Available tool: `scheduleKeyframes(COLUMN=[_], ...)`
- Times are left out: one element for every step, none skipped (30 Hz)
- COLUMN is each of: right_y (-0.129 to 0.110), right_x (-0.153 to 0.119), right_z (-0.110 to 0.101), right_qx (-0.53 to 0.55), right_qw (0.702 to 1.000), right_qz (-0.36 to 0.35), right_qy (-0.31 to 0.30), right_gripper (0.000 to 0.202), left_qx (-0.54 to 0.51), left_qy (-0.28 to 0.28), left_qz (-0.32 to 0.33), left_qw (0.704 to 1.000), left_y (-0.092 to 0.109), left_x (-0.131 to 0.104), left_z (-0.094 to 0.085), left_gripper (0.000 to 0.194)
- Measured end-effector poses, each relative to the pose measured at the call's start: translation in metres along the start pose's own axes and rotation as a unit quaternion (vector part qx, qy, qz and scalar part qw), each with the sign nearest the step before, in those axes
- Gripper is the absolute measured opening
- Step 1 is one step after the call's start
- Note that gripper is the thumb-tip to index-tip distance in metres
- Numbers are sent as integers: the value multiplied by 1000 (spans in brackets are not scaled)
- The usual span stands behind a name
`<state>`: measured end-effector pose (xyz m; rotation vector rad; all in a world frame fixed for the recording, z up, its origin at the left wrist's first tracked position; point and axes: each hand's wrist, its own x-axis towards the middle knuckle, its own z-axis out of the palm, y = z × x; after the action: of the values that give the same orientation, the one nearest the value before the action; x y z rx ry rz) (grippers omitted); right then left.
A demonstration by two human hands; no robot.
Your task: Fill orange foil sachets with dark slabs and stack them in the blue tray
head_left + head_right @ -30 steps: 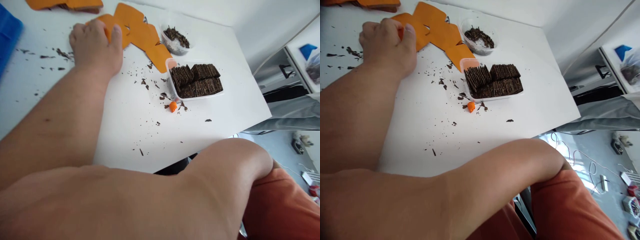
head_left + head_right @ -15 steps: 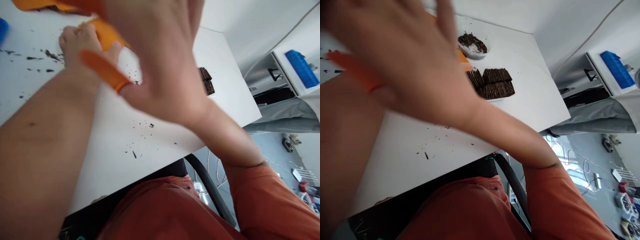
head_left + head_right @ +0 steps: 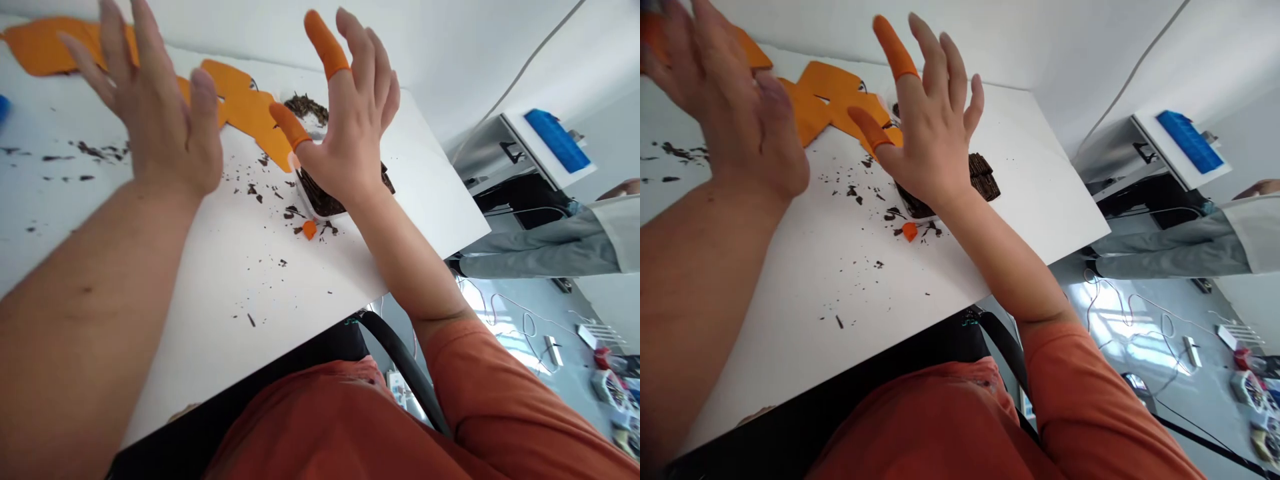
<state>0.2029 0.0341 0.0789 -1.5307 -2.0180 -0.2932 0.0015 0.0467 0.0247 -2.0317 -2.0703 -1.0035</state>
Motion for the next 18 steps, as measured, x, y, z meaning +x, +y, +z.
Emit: scheduleKeyframes(right_y=[0,-1,-1,0,0,1,1,2,3,5,6,9,11,14,17,20,22,25], right_x=[0,0,0,0,0,1,1,2,3,4,6,7,9,10,11,12,12,12], right_z=[1,3,5,8,11,14,17,18,19,19,19,18,18,18,19,21,24,27], right_qx=[3,9,14,17,16,14,9,7,10,18,27,34,39,41,40,39,39,42], right_qw=[1000,999,999,999,999,999,999,999,999,999,999,999,999,999,999,999,999,999], right_qz=[15,23,27,28,28,31,40,44,42,35,26,24,22,21,21,17,7,-8], right_qy=[14,23,27,28,26,22,18,12,5,0,-4,-6,-8,-7,-4,3,15,29], right_gripper=[60,55,51,48,48,48,50,52,53,54,56,60,63,66,68,70,70,70], left_qx=[-21,-43,-58,-60,-61,-69,-82,-97,-109,-116,-121,-124,-127,-131,-135,-137,-138,-138], left_qy=[10,14,17,26,32,35,32,29,28,33,44,61,80,95,105,108,104,97], left_qz=[76,149,213,260,294,330,359,375,384,386,381,374,365,356,348,343,342,341], left_qw=[997,988,975,964,953,941,929,921,916,915,915,917,919,920,922,923,924,925], left_y=[1,2,3,4,3,2,0,-2,-5,-7,-8,-9,-9,-7,-5,-2,1,4], left_x=[-3,-4,-4,-3,-1,2,5,9,11,14,15,15,14,12,10,8,5,3], left_z=[-1,0,3,8,14,23,32,42,50,57,63,66,67,66,63,60,56,52], left_gripper=[82,82,82,81,79,77,74,71,67,65,62,61,60,60,60,59,59,58])
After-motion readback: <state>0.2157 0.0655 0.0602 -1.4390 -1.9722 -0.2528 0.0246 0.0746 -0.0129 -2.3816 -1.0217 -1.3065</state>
